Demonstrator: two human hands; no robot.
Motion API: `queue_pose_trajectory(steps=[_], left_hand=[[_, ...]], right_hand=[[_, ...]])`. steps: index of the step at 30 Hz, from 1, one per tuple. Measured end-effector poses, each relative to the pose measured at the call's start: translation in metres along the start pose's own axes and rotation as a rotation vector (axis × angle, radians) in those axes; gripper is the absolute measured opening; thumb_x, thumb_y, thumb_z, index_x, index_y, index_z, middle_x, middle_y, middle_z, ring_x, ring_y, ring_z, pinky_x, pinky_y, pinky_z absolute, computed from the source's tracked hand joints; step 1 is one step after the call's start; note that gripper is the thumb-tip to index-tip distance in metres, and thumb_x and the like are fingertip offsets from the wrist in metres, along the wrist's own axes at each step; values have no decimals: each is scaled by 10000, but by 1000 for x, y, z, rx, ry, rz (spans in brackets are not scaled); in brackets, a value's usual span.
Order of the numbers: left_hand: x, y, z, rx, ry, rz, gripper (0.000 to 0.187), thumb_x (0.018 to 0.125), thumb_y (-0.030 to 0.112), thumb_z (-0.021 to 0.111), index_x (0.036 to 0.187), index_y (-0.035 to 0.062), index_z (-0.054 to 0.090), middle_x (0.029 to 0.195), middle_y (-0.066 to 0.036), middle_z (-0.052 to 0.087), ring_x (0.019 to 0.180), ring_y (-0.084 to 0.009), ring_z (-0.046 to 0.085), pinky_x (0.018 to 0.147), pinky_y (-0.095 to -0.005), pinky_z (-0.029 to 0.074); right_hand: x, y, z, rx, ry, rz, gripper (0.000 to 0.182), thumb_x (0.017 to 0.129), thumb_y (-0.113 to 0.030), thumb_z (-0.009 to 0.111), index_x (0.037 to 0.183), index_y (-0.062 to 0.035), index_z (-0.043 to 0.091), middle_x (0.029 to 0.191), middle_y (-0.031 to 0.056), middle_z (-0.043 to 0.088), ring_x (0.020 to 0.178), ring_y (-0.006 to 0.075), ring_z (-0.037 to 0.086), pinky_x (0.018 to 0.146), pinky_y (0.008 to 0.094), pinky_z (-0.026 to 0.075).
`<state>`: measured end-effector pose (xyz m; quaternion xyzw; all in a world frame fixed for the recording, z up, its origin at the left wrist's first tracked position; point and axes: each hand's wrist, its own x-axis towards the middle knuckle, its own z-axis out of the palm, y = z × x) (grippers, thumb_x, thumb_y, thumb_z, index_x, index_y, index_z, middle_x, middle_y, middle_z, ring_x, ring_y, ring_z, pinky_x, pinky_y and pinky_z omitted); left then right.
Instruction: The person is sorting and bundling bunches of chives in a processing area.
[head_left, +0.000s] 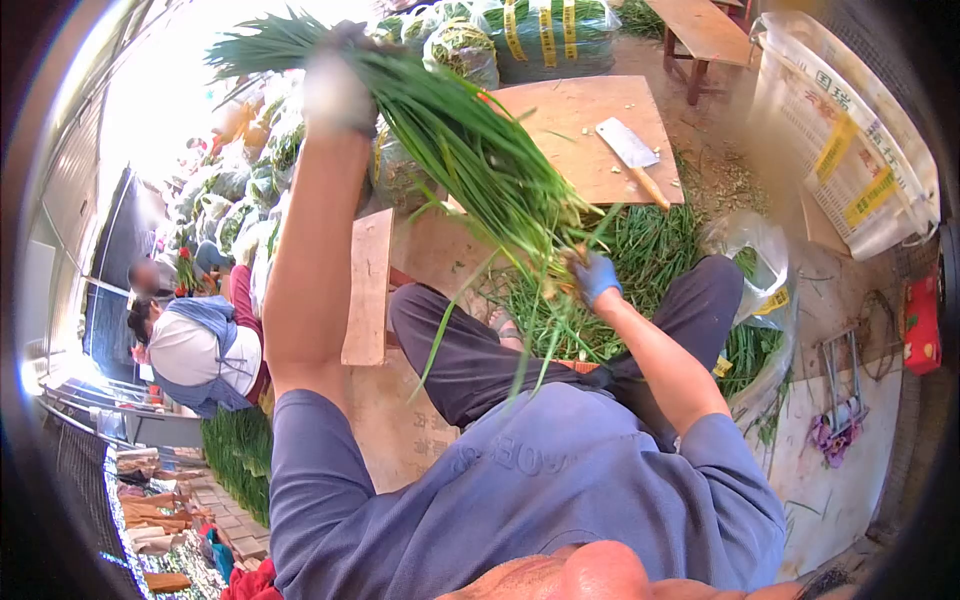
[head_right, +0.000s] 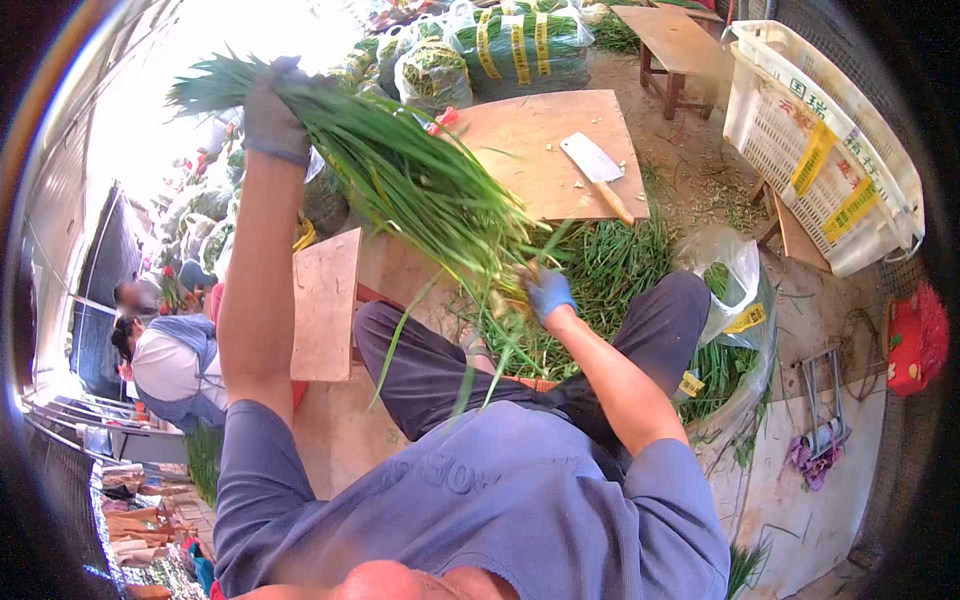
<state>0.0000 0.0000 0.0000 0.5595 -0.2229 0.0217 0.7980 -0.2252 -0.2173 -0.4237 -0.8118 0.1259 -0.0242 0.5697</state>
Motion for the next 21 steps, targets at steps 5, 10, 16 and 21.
queue_pose_trajectory(steps=[5,10,16,21], left_hand=[[-6,41,24,-105,197,91,189,852,103,620,983,-22,566,839,-140,597,719,-308,640,663,-439,564],[-32,60,80,-52,224,64,124,882,239,571,890,125,526,625,-19,467,559,-209,541,511,-392,476],[-31,60,83,5,305,91,145,888,235,581,914,96,550,620,-20,478,524,-200,531,479,-380,468],[-40,60,88,-43,403,145,177,898,242,616,914,73,568,632,-42,490,521,-215,537,462,-386,461]], right_hand=[[-50,64,-23,-678,-426,-18,424,903,-454,590,1144,-108,635,1056,222,672,976,392,653,825,464,506],[-75,-112,-45,-532,175,-517,535,829,-471,684,1205,-107,576,1002,144,657,911,336,632,799,451,485],[-47,-193,19,-270,471,-751,514,810,-470,718,1125,-77,611,893,121,655,833,317,632,747,425,480],[-17,-206,40,-71,482,-605,438,801,-442,750,1031,-84,647,745,101,636,688,295,630,656,401,488]])
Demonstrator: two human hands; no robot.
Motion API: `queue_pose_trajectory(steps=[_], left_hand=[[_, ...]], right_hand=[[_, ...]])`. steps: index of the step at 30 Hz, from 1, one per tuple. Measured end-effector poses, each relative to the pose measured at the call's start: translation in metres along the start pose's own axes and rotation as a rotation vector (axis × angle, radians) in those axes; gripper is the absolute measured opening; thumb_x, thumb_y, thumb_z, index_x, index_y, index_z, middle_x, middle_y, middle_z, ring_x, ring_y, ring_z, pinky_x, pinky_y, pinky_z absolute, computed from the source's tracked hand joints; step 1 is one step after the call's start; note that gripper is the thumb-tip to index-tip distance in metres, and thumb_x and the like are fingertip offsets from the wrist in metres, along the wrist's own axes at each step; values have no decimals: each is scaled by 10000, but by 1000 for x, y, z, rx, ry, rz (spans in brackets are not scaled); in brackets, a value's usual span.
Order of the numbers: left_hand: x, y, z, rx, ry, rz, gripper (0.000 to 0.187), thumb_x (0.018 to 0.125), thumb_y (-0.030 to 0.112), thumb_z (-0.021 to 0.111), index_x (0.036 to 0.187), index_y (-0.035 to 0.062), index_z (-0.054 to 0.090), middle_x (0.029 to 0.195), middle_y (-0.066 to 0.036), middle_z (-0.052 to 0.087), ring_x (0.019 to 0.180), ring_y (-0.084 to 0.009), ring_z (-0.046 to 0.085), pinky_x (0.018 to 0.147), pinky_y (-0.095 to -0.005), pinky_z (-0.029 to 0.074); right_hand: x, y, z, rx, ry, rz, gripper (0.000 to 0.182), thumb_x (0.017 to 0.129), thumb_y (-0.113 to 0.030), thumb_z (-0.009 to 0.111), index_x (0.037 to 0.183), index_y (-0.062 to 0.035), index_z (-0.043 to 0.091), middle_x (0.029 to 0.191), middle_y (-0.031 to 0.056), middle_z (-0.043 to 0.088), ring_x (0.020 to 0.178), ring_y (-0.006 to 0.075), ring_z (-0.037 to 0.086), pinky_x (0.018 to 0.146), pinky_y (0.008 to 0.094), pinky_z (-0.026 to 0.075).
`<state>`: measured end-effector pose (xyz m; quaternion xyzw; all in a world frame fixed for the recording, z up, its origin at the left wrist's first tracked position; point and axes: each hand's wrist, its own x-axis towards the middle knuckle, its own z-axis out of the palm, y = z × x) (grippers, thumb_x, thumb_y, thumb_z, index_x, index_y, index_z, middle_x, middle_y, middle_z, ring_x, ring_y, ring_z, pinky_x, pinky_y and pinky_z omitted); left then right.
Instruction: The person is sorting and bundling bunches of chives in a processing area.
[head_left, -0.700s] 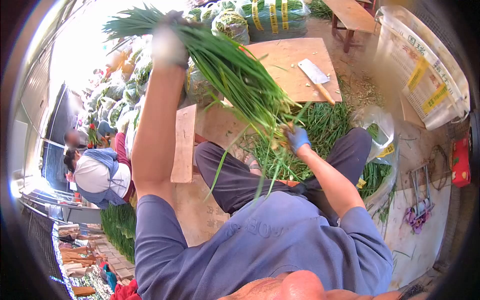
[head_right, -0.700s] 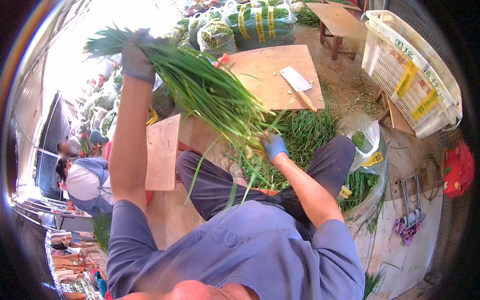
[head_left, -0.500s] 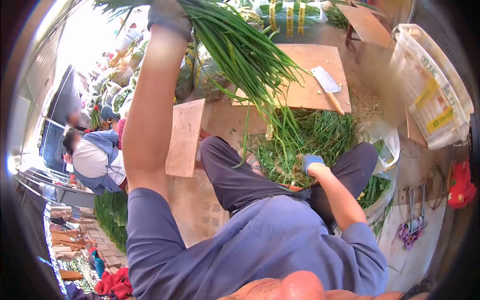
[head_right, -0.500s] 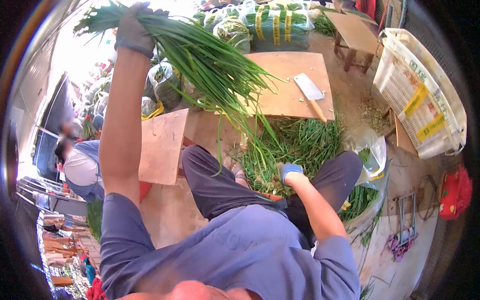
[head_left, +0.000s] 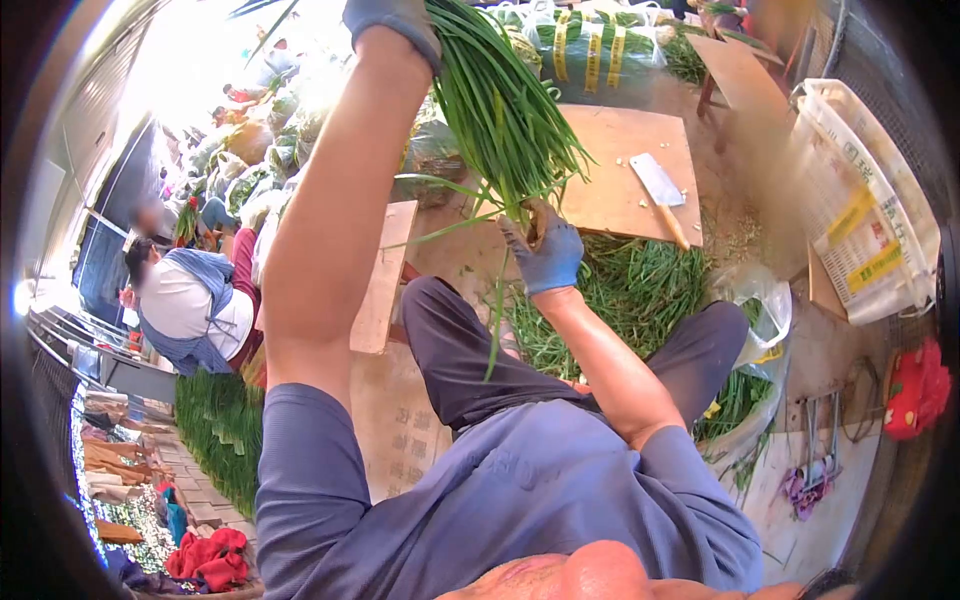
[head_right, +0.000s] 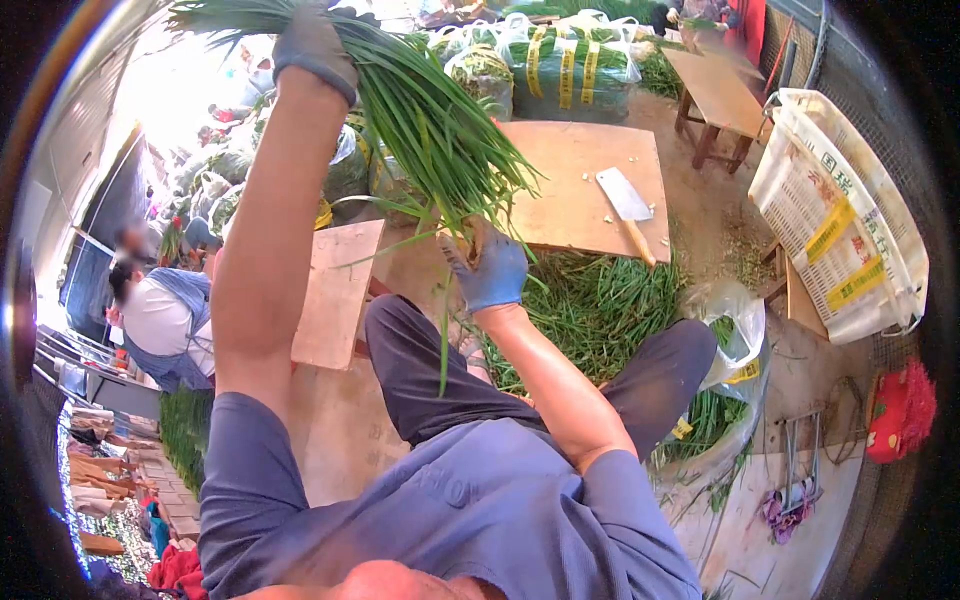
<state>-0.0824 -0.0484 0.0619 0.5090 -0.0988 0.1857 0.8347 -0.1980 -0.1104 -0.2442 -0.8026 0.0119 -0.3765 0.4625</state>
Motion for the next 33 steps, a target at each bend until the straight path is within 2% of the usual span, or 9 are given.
queue_pose_trajectory(steps=[5,9,12,15,19,22,23,25,33], left_hand=[[1,-1,-1,7,85,58,208,880,252,642,922,56,585,687,-75,532,545,-229,548,505,-388,479],[13,-1,-15,74,119,89,224,848,249,661,877,41,584,668,-80,543,547,-224,547,514,-385,472],[11,-1,-16,47,135,53,224,835,242,665,844,38,571,640,-81,533,534,-223,545,501,-386,464],[14,-7,-22,29,150,64,213,835,229,660,827,41,560,630,-85,527,521,-227,542,490,-389,456],[26,-9,-26,9,173,35,191,846,207,642,841,37,558,634,-87,529,520,-228,542,487,-392,455],[38,-14,-27,5,163,84,195,860,221,625,879,38,558,632,-84,521,516,-231,539,486,-390,455],[39,-17,-29,20,150,70,190,866,188,619,906,13,555,702,-106,546,583,-257,574,533,-407,485],[41,-19,-34,44,128,48,189,876,124,606,960,-36,549,841,-149,597,715,-308,644,626,-440,547],[43,-12,-38,-18,128,51,236,910,180,584,989,-37,542,827,-140,594,663,-280,611,614,-430,536]], right_hand=[[23,-2,3,-51,104,-183,158,868,-237,672,962,-114,641,818,111,679,716,339,642,624,442,481],[32,4,-8,-114,87,-270,112,873,-228,660,916,-127,633,722,103,652,658,325,630,596,436,472],[33,11,-19,-331,-193,-186,147,862,-230,671,952,-118,636,753,103,655,710,335,637,638,424,477],[27,29,-23,-182,-216,-337,168,851,-255,681,942,-125,623,730,90,632,674,332,617,628,421,467],[15,12,-24,-209,-204,-240,365,852,-463,671,995,-136,595,873,96,665,774,309,643,681,421,466],[27,-4,-6,-187,-136,-204,404,834,-495,681,991,-130,602,863,104,668,759,317,642,677,422,468],[31,-7,0,-153,-72,-215,292,829,-385,724,916,-129,611,777,87,641,716,325,628,638,431,458],[35,0,15,-168,-60,-146,273,833,-365,721,918,-130,609,783,94,646,723,329,631,641,433,460],[24,16,15,-139,-38,-220,269,843,-355,695,942,-122,604,791,91,656,737,313,635,669,433,458]])
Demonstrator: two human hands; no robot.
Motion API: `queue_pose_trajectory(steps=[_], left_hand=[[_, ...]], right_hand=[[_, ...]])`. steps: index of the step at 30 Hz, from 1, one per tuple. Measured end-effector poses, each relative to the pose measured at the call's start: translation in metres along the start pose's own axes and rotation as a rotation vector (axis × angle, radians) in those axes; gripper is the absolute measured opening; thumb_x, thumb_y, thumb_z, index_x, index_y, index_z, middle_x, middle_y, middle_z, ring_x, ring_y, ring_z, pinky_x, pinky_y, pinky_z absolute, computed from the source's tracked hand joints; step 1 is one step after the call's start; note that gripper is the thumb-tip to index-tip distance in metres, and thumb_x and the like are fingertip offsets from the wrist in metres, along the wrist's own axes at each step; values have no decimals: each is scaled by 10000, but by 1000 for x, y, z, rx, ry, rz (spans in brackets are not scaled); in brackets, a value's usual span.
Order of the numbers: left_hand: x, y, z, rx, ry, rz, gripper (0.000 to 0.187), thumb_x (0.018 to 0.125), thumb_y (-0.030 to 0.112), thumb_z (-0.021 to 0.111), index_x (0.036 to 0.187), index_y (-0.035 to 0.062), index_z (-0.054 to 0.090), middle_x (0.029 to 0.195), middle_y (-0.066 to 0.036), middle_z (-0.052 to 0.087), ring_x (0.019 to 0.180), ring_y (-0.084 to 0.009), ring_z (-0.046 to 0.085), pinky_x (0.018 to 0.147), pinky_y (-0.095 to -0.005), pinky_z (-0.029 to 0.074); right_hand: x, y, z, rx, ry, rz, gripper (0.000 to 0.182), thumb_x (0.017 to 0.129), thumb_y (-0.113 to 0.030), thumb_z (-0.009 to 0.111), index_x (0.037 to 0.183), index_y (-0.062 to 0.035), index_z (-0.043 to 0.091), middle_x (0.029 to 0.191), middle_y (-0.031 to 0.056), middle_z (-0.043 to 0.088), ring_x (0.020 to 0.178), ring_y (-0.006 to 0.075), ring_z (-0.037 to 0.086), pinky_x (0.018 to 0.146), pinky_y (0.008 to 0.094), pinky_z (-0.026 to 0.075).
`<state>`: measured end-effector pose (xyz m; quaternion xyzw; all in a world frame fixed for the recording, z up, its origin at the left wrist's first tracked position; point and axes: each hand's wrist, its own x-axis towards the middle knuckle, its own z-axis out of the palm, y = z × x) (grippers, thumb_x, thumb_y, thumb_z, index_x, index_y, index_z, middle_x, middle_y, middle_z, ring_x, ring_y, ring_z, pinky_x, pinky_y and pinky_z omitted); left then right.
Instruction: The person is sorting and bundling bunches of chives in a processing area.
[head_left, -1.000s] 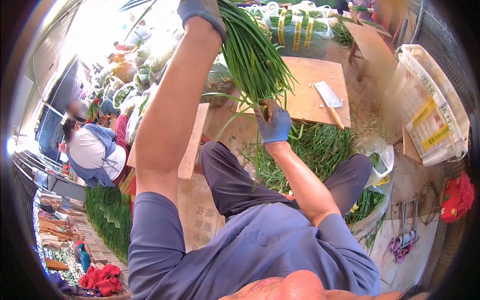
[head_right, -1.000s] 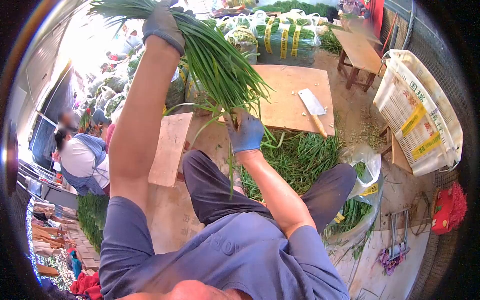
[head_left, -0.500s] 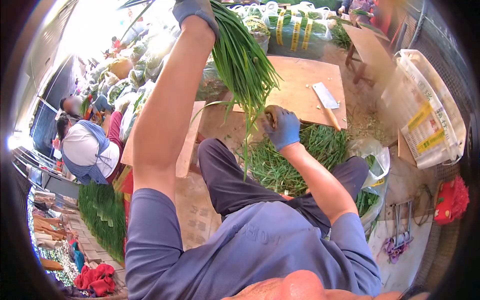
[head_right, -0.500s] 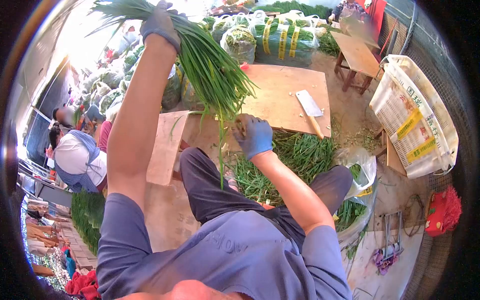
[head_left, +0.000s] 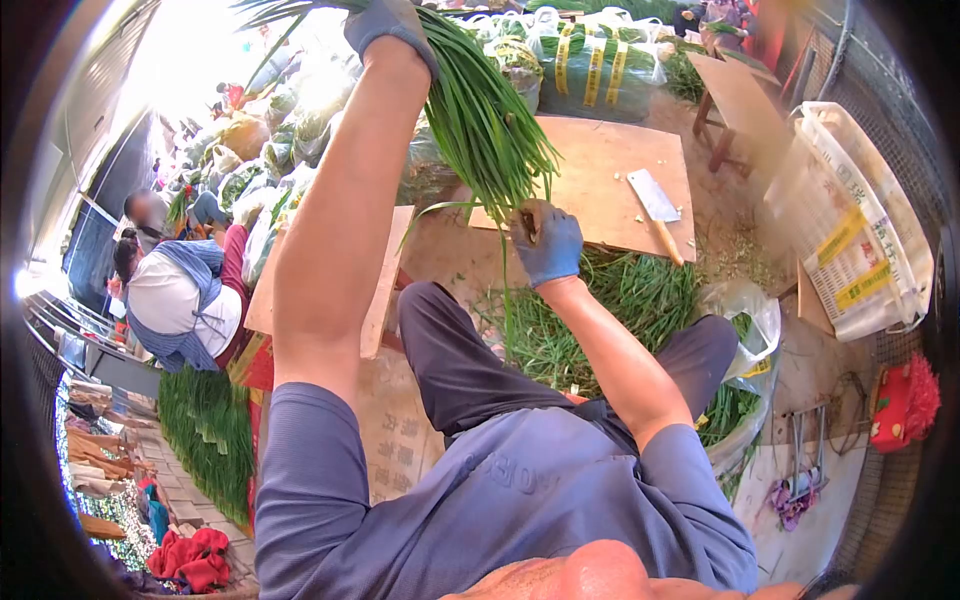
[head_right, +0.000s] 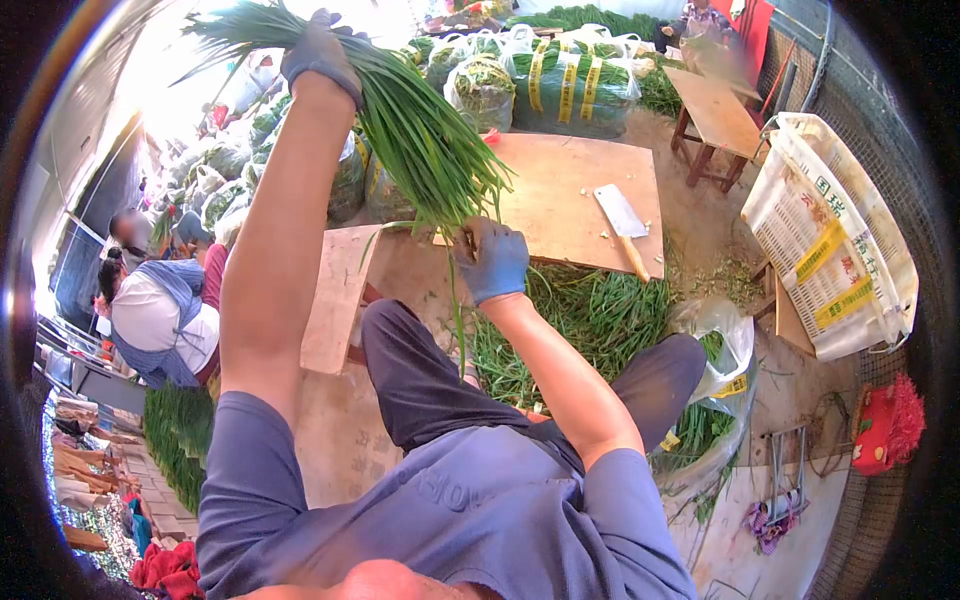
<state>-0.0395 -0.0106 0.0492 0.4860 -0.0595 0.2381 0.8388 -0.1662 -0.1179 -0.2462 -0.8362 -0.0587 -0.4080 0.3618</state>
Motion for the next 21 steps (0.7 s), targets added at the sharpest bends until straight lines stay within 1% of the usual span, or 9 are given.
queue_pose_trajectory(steps=[2,8,11,13,15,17,18,20,21], left_hand=[[1,1,-1,-1,-12,12,229,910,179,582,986,-34,542,817,-137,592,660,-277,609,614,-430,533],[12,2,-5,38,-10,32,249,936,219,568,1027,-12,546,813,-133,587,680,-284,624,606,-431,518],[10,10,-5,20,-15,7,269,943,237,559,1058,-6,535,850,-133,581,712,-284,621,622,-428,517],[23,15,-9,-25,-47,-8,273,946,245,553,1068,2,527,874,-132,572,736,-286,616,647,-437,521],[28,19,-8,-32,-85,-10,274,949,254,545,1071,9,519,896,-129,563,757,-287,611,672,-449,526],[21,30,-12,16,-112,-7,272,952,263,534,1068,17,511,913,-125,555,775,-289,605,696,-466,530],[1,39,2,-22,77,-8,208,881,253,611,920,55,564,630,-75,511,539,-227,554,484,-377,457],[10,37,1,-64,42,-22,243,892,305,621,947,74,566,625,-69,505,551,-217,556,487,-372,465],[15,37,0,-81,21,-27,261,897,330,626,961,84,567,623,-65,501,557,-212,557,489,-370,468]], right_hand=[[1,-7,-5,22,92,26,268,831,-342,703,943,-119,605,830,93,656,770,310,636,685,430,456],[1,7,12,-91,-9,20,219,851,-297,664,950,-112,602,859,94,647,804,321,622,713,445,447],[-23,30,-2,-156,-147,-66,219,827,-273,703,927,-108,599,859,116,638,805,327,607,720,447,444],[-66,56,-14,-220,-383,-121,242,824,-294,695,925,-94,606,854,125,648,835,338,622,744,448,452],[-99,70,-32,-236,-1030,181,329,865,-380,665,973,-71,626,919,150,672,910,363,633,809,430,468],[-92,53,-60,-328,-1492,383,519,908,-477,610,1214,-59,594,1147,175,655,1099,350,613,932,412,462],[-102,57,-52,-100,-1275,398,586,910,-502,602,1297,-69,524,1209,176,624,1142,336,593,961,407,451],[-127,64,-27,325,-810,411,743,914,-550,584,1462,-89,385,1332,178,562,1227,308,552,1020,397,428],[-119,54,-12,507,-764,506,826,899,-567,599,1508,-107,281,1353,174,537,1249,293,531,1036,407,419]])
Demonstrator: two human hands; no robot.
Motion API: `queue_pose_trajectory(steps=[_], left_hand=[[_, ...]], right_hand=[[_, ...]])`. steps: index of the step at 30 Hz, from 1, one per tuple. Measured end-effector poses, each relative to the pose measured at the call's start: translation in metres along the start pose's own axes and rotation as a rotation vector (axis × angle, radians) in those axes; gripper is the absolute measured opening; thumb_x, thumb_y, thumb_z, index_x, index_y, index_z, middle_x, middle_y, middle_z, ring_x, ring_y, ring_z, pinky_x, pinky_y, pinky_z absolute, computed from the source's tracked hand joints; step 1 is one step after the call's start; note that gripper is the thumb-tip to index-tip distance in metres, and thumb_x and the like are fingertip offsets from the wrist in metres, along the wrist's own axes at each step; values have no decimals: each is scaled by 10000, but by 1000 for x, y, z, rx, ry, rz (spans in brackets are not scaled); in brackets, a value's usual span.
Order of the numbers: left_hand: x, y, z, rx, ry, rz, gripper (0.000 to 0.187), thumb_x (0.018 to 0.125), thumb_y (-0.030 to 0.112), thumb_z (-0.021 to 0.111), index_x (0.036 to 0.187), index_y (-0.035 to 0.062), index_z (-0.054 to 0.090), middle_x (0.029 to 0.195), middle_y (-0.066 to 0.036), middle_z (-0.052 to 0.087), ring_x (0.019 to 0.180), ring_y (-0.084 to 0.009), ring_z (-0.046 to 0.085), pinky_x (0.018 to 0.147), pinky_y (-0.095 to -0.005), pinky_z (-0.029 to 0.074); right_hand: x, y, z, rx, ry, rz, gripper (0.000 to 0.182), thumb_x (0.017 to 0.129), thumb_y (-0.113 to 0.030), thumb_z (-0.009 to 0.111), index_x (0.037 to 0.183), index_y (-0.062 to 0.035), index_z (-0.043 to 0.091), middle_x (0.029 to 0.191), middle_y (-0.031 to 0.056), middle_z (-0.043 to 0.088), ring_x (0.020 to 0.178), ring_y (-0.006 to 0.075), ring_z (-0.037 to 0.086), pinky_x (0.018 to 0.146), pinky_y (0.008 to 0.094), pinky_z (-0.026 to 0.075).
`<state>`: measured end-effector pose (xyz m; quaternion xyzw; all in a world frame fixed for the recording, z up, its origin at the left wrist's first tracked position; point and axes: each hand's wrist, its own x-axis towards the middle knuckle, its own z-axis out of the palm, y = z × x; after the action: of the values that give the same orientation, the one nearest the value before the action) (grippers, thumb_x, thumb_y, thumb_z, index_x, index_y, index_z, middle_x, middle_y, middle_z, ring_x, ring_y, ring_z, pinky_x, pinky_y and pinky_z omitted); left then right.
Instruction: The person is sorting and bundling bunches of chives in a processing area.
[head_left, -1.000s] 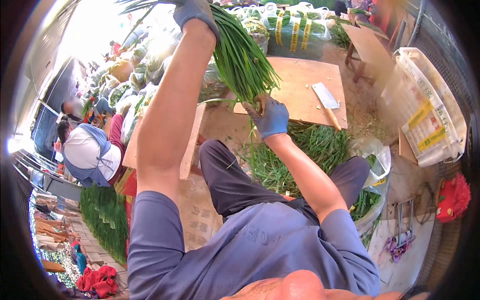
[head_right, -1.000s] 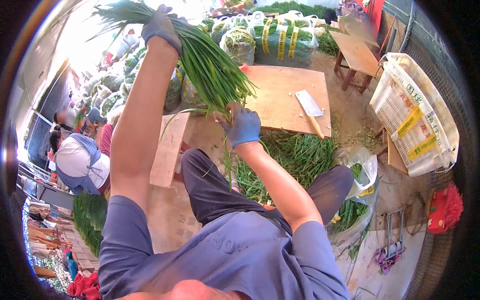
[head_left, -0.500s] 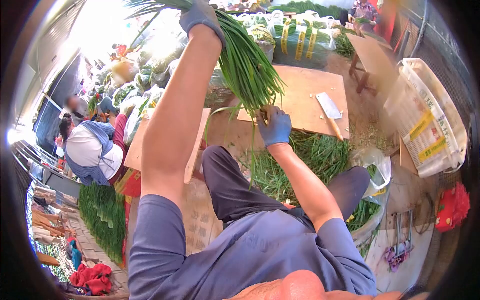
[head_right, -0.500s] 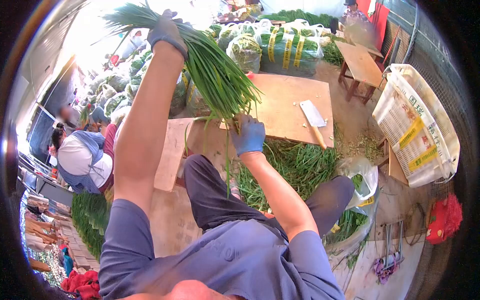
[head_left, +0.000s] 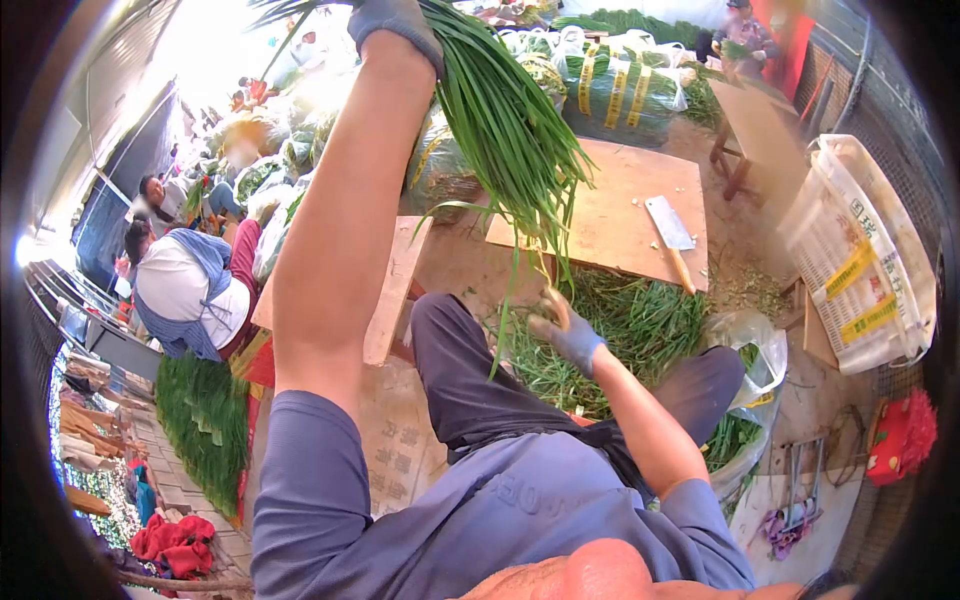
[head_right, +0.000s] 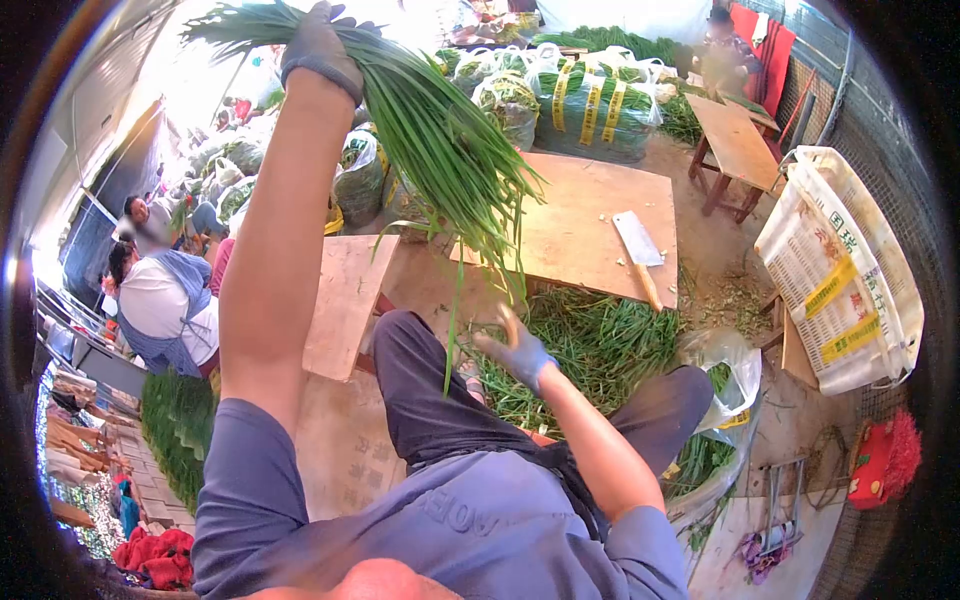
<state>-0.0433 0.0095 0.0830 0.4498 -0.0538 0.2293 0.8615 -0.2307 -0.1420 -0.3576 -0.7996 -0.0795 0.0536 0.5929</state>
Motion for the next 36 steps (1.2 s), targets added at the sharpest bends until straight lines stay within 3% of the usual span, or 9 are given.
queue_pose_trajectory(steps=[6,9,15,18,19,22,25,32,36], left_hand=[[-34,6,-1,42,-137,18,266,943,269,536,1049,27,506,913,-123,543,772,-299,606,699,-485,539],[-33,8,-2,-5,-56,47,256,926,246,554,1009,3,551,863,-132,574,725,-296,614,639,-456,530],[9,15,-19,-23,-26,38,306,939,261,541,1111,9,529,879,-137,615,742,-292,633,703,-437,533],[31,17,-35,7,-223,67,261,962,252,518,1030,1,503,943,-140,506,860,-378,593,778,-578,531],[17,19,-28,70,-159,68,282,983,279,451,1049,19,539,946,-153,663,831,-253,656,762,-375,536],[5,23,-25,192,-306,143,265,947,219,541,1043,-25,502,924,-150,526,896,-388,590,827,-572,533],[2,30,-17,194,-230,1,265,950,207,545,1061,-29,497,919,-156,540,880,-376,610,846,-547,542],[1,17,-9,108,-333,18,173,914,155,575,972,-2,533,855,-175,586,840,-366,637,773,-493,560],[18,5,-16,121,-489,29,176,884,144,611,963,-7,564,811,-177,618,752,-354,649,715,-477,563]], right_hand=[[79,-172,25,1538,-10,115,629,928,-506,600,1409,-140,424,1175,105,584,920,191,636,764,364,541],[121,-159,15,1862,-303,-96,339,958,-449,585,1091,-137,596,828,5,572,511,93,452,469,251,394],[66,-92,-13,1514,223,146,193,948,-263,567,783,-189,501,544,-66,315,415,74,249,383,252,218],[23,1,-28,1235,445,343,257,944,-316,596,759,-180,483,508,-77,265,386,77,201,387,249,202],[6,41,-41,1026,294,507,249,925,-352,620,809,-157,519,525,-64,341,405,90,287,407,263,273],[-46,82,-55,-20,-215,367,488,842,-508,689,1037,-69,601,728,80,638,648,234,627,609,360,504],[-86,-25,-94,-685,-191,163,706,773,-619,699,1129,-18,602,998,228,687,951,396,660,837,451,508],[0,-79,-73,-391,375,-155,1383,587,-612,828,1542,-12,29,1582,254,144,1457,385,199,1186,408,210],[31,-64,-27,389,129,-73,776,787,-468,752,1323,42,516,1206,231,644,1146,328,611,935,437,483]])
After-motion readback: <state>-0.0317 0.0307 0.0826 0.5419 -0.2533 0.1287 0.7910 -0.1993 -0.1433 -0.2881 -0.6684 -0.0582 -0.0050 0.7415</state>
